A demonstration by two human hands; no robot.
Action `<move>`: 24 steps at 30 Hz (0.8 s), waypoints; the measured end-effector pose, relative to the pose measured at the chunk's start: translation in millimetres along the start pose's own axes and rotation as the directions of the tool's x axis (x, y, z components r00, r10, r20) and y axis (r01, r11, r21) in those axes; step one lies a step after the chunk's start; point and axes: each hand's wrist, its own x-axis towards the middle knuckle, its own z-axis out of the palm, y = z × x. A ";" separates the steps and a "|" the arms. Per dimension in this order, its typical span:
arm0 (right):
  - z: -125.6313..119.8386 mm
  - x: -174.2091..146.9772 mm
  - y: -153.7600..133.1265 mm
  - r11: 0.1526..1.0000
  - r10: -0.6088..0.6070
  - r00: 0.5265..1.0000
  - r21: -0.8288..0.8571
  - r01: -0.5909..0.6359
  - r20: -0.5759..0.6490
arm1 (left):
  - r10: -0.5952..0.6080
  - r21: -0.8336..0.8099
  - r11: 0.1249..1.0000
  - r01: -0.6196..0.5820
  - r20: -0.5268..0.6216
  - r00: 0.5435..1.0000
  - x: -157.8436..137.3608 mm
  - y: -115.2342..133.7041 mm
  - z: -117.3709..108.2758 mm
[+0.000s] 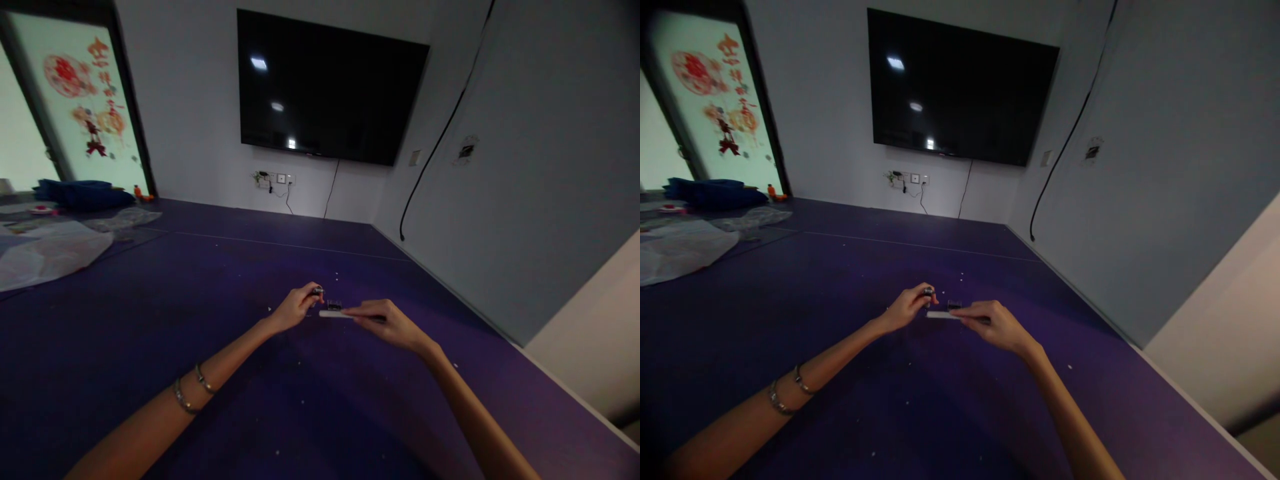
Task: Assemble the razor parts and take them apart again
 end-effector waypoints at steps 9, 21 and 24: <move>30.9 10.6 -2.7 0.702 0.431 0.901 0.641 -0.309 -0.038 | -0.135 -0.370 0.919 0.134 0.022 0.991 2.2 -7.4 3.5; 75.4 23.8 -46.4 0.168 0.489 0.859 0.951 -0.261 0.149 | -0.236 -0.490 0.834 0.254 0.100 0.967 1.5 4.7 4.7; 92.1 20.1 -48.2 0.119 0.498 0.853 0.962 -0.245 0.156 | -0.243 -0.480 0.844 0.239 0.054 0.968 2.1 2.3 4.7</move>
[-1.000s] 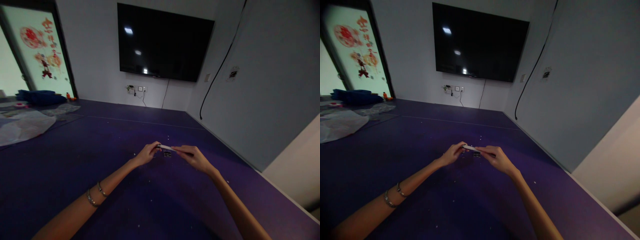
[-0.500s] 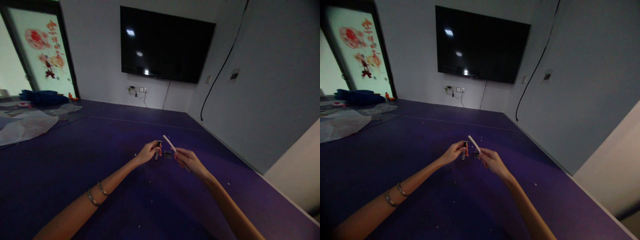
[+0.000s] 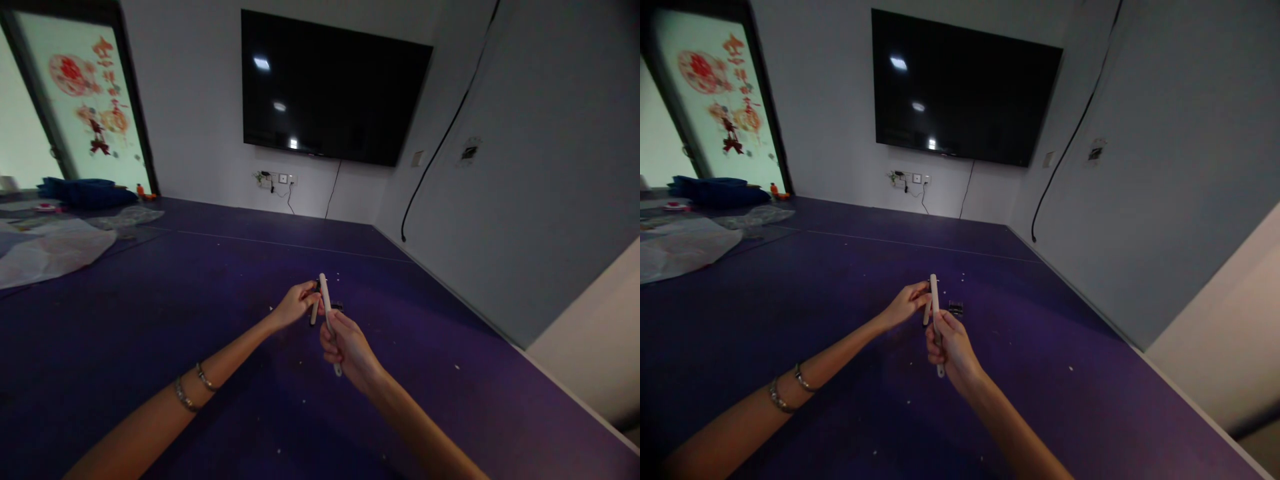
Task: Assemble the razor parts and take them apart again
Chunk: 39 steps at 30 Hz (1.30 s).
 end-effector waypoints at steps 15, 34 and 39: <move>9.3 -9.7 3.4 0.996 0.005 1.000 0.090 -0.002 -0.031 | 0.003 0.010 1.000 -0.003 -0.006 1.000 0.9 2.6 2.0; 12.8 -12.6 -4.2 0.992 -0.040 0.994 0.111 0.051 -0.101 | 0.022 0.074 0.997 -0.024 0.032 0.999 0.3 0.7 2.1; 15.3 -15.6 -1.6 0.990 -0.016 0.997 0.137 0.027 -0.079 | 0.020 0.069 0.997 -0.020 -0.004 1.000 0.1 3.7 0.3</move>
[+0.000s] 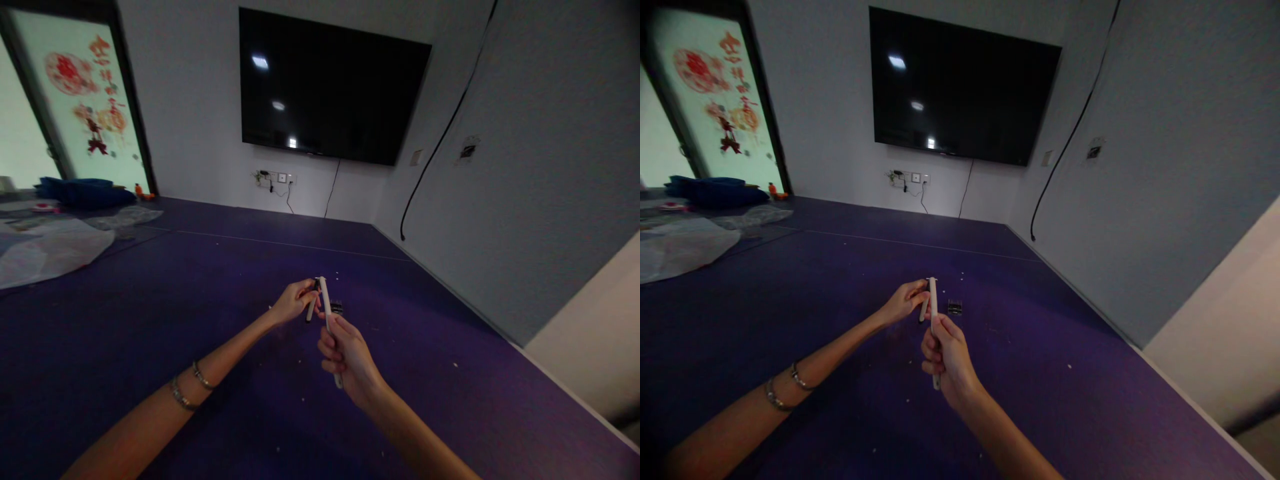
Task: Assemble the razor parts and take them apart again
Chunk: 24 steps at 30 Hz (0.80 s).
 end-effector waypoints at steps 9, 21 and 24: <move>3.0 2.1 3.6 1.000 0.010 1.000 0.023 -0.010 0.004 | 0.037 0.083 0.996 -0.037 -0.001 0.999 -1.5 0.0 -0.8; 4.4 -3.5 3.1 0.999 0.034 0.999 0.018 -0.034 0.000 | 0.001 0.029 1.000 -0.001 -0.017 1.000 1.2 -0.7 -3.3; 5.1 -7.2 -1.3 1.000 0.030 1.000 0.001 -0.030 0.000 | 0.003 0.024 1.000 -0.003 -0.016 1.000 1.5 1.5 -6.3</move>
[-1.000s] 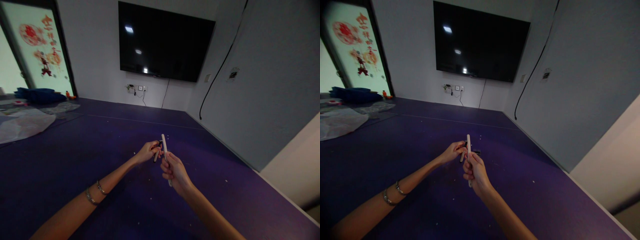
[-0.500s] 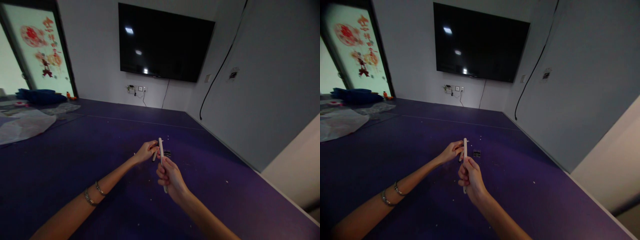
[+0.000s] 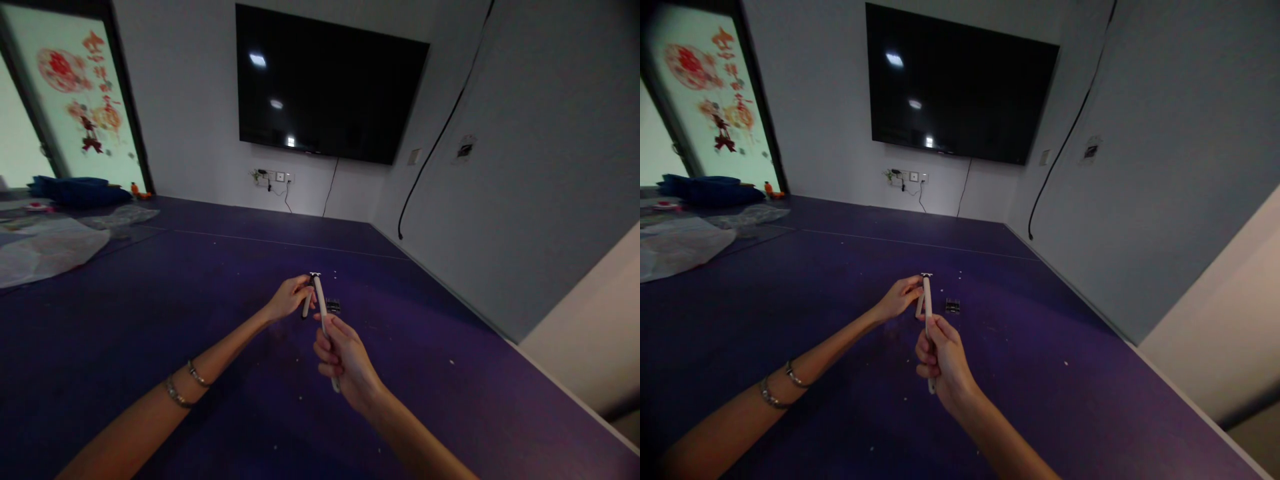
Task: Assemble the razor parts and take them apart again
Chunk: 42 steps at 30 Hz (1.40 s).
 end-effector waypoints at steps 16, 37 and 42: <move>3.6 11.3 2.4 0.994 -0.109 0.993 -0.006 0.109 -0.036 | -0.007 -0.053 0.999 0.008 0.023 1.000 -3.6 1.6 4.9; -0.8 12.6 11.4 0.994 -0.107 0.992 -0.024 0.106 -0.062 | -0.062 -0.054 0.997 0.062 -0.004 0.998 -1.1 -6.1 -0.4; -2.1 16.7 8.8 0.992 -0.128 0.990 -0.009 0.128 -0.066 | -0.059 -0.043 0.997 0.061 0.030 0.998 -3.1 -5.7 3.0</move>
